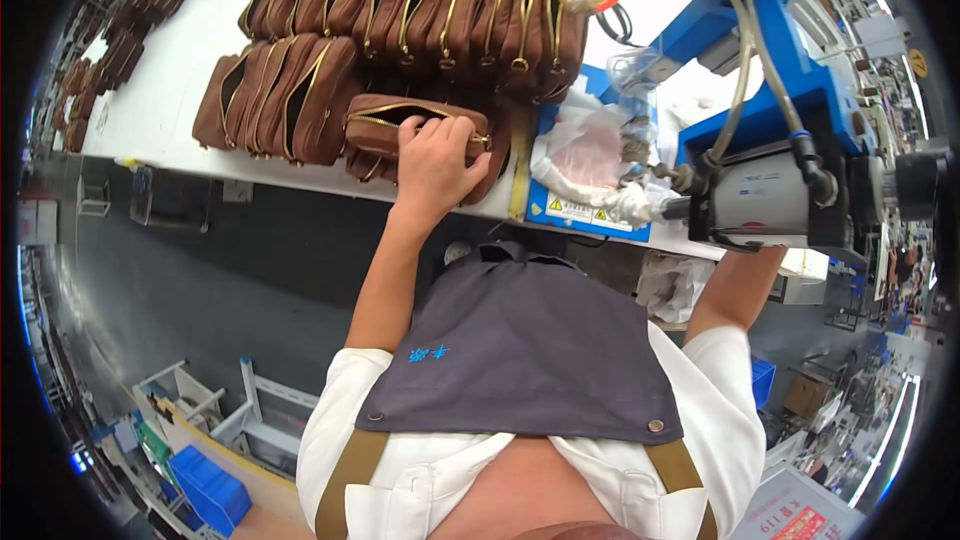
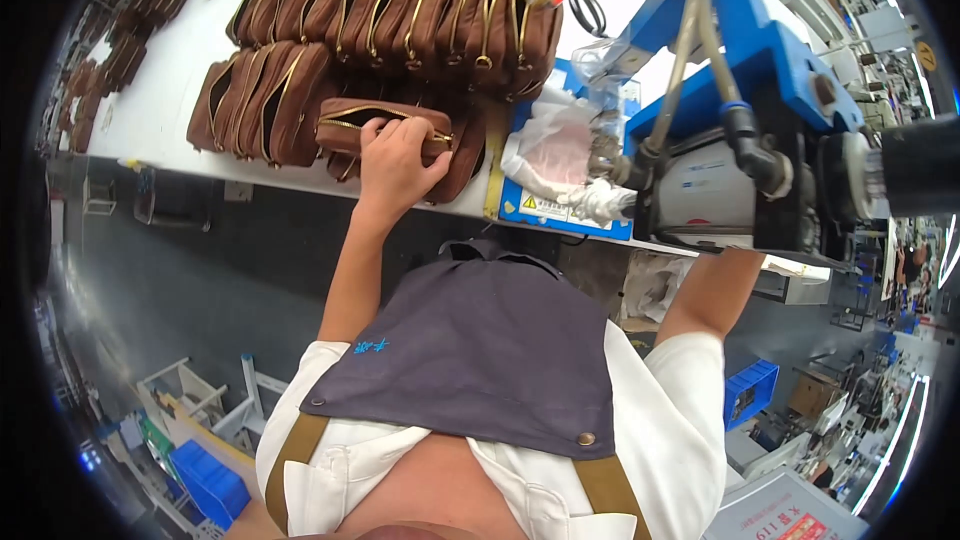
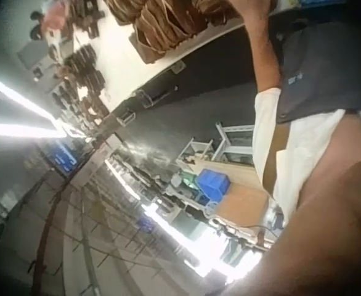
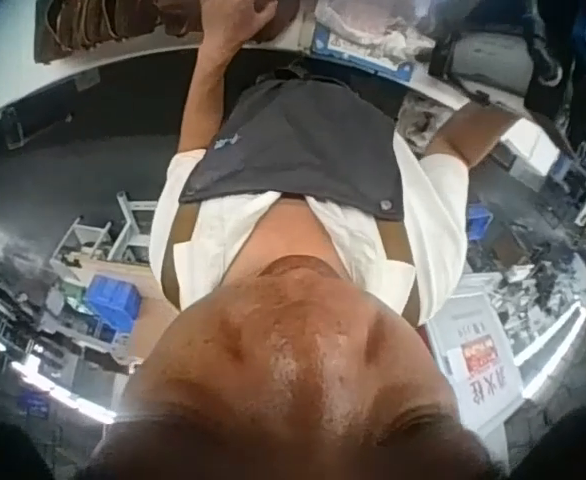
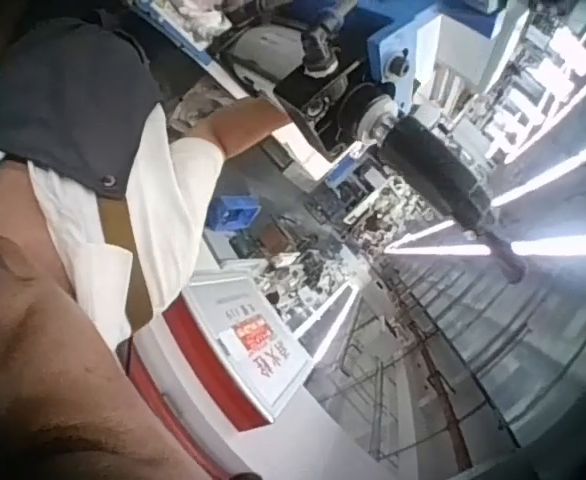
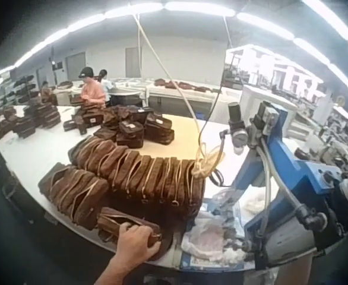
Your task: Using a pneumatic press to attach hardware or punch holes in leather pouches as part of a manufacturing line.
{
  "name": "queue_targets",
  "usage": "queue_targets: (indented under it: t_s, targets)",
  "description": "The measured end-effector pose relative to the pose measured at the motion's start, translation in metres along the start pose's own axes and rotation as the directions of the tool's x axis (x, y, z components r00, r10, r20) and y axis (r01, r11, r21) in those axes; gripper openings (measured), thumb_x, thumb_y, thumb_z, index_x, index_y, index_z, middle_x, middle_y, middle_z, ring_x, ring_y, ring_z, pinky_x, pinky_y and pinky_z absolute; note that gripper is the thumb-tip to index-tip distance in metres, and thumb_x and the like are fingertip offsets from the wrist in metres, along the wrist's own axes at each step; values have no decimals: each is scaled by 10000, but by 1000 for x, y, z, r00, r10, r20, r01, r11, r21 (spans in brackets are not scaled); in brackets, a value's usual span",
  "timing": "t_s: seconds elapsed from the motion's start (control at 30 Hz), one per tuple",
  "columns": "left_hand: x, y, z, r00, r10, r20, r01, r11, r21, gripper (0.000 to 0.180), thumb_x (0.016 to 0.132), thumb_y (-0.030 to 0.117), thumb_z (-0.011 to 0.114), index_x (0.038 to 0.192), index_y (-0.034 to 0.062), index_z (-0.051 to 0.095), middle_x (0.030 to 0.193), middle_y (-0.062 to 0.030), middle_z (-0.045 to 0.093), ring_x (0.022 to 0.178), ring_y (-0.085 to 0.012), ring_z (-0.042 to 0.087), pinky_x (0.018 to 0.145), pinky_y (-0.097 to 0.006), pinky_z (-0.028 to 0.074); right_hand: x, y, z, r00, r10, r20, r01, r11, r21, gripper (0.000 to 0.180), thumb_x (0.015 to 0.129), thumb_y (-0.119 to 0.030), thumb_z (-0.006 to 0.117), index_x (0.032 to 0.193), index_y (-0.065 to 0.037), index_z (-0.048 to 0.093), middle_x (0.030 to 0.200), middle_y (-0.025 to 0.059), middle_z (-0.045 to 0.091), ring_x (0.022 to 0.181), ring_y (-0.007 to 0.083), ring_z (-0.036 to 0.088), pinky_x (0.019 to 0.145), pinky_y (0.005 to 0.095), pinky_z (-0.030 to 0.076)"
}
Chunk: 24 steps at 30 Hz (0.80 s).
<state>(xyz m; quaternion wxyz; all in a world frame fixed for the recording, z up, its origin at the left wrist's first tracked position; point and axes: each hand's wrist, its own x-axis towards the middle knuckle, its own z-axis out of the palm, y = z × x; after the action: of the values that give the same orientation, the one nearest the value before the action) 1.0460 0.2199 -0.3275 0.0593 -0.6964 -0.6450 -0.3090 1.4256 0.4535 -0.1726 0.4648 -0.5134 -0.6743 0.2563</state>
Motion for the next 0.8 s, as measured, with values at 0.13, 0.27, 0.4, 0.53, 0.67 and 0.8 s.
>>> queue_targets:
  t_s: [0.13,0.27,0.4,0.53,0.67,0.8]
  targets:
    - [-13,3,6,995,-56,81,55,998,11,226,725,183,708,860,120,537,679,-13,577,665,-215,572,775,-368,366,-150,46,44,862,291,414,-221,953,-209,289,875,-192,679,1091,0,657,991,82,681,869,144,656,783,274,529]
    - [-21,9,13,994,-12,111,18,999,-48,196,783,95,626,963,148,568,713,-8,623,686,-207,603,723,-371,360,-258,88,99,254,525,812,-746,640,-181,226,832,-112,707,1002,33,679,837,80,691,732,132,652,683,263,538]
    - [-27,11,4,982,-59,181,77,993,-93,211,808,81,606,1002,156,572,760,-19,641,729,-220,617,720,-383,361,-281,55,169,346,283,894,-664,748,20,198,879,-132,654,1000,21,689,813,44,678,730,93,612,664,232,484]
    - [-29,14,-2,977,-80,198,103,989,-110,221,807,87,616,1012,156,574,785,-26,649,743,-233,618,723,-392,359,-257,22,216,694,182,697,-445,869,217,187,855,-151,662,968,-13,716,823,33,662,730,101,595,678,254,474]
    - [-31,13,-3,971,-115,208,134,988,-81,244,792,93,638,1020,154,577,800,-31,656,759,-244,621,729,-400,363,-244,3,243,833,70,548,-219,952,212,169,836,-138,678,963,-36,722,832,33,665,733,95,603,658,264,482]
    - [-30,16,-8,969,-138,204,163,980,-110,251,783,97,651,1018,148,581,816,-46,663,775,-256,624,741,-404,369,-256,0,260,842,178,509,-403,836,373,163,803,-88,698,943,-9,672,784,34,659,698,85,603,632,243,489]
